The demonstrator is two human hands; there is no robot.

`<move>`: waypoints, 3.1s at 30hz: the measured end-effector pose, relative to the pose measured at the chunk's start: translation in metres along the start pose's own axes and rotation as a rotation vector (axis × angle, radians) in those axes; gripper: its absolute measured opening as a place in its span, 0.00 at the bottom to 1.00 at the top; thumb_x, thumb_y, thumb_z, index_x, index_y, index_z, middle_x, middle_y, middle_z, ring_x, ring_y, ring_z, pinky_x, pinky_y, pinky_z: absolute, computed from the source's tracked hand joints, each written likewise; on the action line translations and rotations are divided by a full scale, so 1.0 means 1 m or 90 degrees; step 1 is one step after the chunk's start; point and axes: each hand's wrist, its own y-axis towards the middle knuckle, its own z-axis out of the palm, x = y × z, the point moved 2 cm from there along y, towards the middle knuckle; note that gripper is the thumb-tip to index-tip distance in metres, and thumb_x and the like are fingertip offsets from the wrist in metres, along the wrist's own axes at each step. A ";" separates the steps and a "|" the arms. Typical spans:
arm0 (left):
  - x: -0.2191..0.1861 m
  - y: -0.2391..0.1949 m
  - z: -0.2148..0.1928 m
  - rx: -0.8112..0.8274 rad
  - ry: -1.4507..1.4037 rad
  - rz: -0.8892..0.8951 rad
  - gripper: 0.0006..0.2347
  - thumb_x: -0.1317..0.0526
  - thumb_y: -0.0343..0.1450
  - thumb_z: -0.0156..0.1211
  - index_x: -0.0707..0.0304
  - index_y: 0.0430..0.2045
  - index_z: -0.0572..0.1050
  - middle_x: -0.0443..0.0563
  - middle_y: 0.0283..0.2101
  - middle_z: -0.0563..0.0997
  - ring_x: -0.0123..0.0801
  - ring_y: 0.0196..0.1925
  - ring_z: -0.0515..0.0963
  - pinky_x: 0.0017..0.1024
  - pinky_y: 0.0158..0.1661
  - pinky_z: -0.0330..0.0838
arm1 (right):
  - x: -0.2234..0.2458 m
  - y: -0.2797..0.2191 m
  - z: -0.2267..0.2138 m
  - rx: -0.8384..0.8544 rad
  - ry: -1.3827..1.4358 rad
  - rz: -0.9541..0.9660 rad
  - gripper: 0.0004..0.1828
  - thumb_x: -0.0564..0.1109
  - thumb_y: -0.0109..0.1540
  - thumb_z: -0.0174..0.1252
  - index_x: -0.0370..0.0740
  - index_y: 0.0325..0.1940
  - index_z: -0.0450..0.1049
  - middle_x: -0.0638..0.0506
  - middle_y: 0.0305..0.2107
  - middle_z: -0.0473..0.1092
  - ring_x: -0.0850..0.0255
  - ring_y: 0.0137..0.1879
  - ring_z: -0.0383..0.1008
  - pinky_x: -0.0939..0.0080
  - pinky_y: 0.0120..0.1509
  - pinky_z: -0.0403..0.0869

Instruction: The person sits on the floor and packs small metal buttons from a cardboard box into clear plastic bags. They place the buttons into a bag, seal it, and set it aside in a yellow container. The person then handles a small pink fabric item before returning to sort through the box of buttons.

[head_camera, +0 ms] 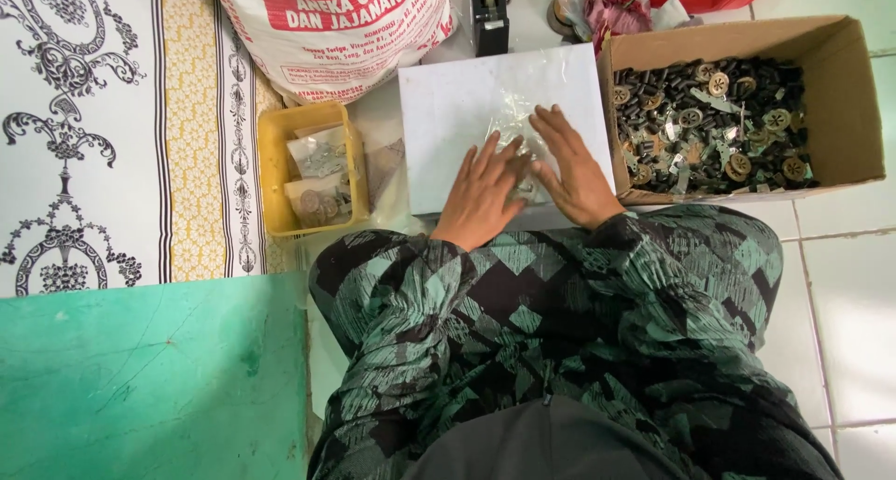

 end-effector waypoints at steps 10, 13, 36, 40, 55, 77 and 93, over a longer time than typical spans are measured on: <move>-0.011 -0.012 0.047 0.085 0.004 -0.016 0.35 0.36 0.72 0.51 0.62 0.69 0.62 0.64 0.74 0.58 0.66 0.80 0.39 0.59 0.74 0.38 | -0.059 0.052 0.031 0.235 -0.068 -0.192 0.42 0.69 0.72 0.30 0.38 0.82 0.45 0.39 0.77 0.48 0.37 0.82 0.40 0.30 0.80 0.48; -0.012 -0.007 0.034 0.136 -0.102 -0.051 0.41 0.39 0.71 0.56 0.55 0.77 0.46 0.61 0.80 0.41 0.65 0.80 0.31 0.59 0.75 0.32 | -0.081 0.088 0.022 0.292 -0.266 -0.154 0.43 0.74 0.71 0.25 0.49 0.84 0.41 0.48 0.80 0.42 0.45 0.84 0.34 0.36 0.82 0.43; 0.056 0.012 0.019 -0.154 -0.435 -0.348 0.37 0.54 0.73 0.62 0.62 0.74 0.46 0.61 0.74 0.60 0.55 0.73 0.59 0.50 0.67 0.58 | -0.034 0.130 -0.061 0.130 0.274 0.213 0.05 0.45 0.70 0.57 0.43 0.44 0.68 0.48 0.49 0.79 0.61 0.58 0.79 0.60 0.64 0.77; 0.053 0.013 0.013 -0.122 -0.605 -0.349 0.38 0.53 0.74 0.60 0.53 0.76 0.42 0.63 0.67 0.72 0.47 0.67 0.73 0.40 0.59 0.70 | -0.027 0.119 -0.065 0.058 0.412 0.071 0.05 0.42 0.74 0.54 0.42 0.47 0.64 0.43 0.42 0.78 0.57 0.49 0.81 0.63 0.47 0.78; 0.028 0.013 0.019 0.013 -0.611 -0.402 0.15 0.61 0.67 0.69 0.59 0.49 0.83 0.48 0.31 0.84 0.28 0.28 0.72 0.26 0.31 0.66 | 0.042 0.111 -0.080 -0.033 0.426 0.076 0.08 0.39 0.76 0.50 0.41 0.44 0.59 0.42 0.40 0.79 0.56 0.38 0.84 0.67 0.30 0.75; 0.015 0.001 0.025 0.162 -1.125 -0.481 0.22 0.53 0.71 0.63 0.69 0.55 0.78 0.61 0.45 0.85 0.37 0.33 0.86 0.23 0.35 0.82 | -0.053 0.123 -0.048 -0.175 0.277 0.370 0.08 0.45 0.73 0.54 0.41 0.51 0.64 0.51 0.36 0.80 0.66 0.31 0.77 0.66 0.27 0.75; -0.002 -0.014 -0.003 0.293 -0.873 -0.554 0.25 0.45 0.76 0.44 0.71 0.52 0.77 0.63 0.35 0.87 0.36 0.29 0.87 0.23 0.32 0.83 | -0.084 0.133 -0.002 -0.108 0.269 0.407 0.06 0.43 0.72 0.54 0.43 0.45 0.64 0.51 0.33 0.81 0.62 0.27 0.79 0.64 0.28 0.68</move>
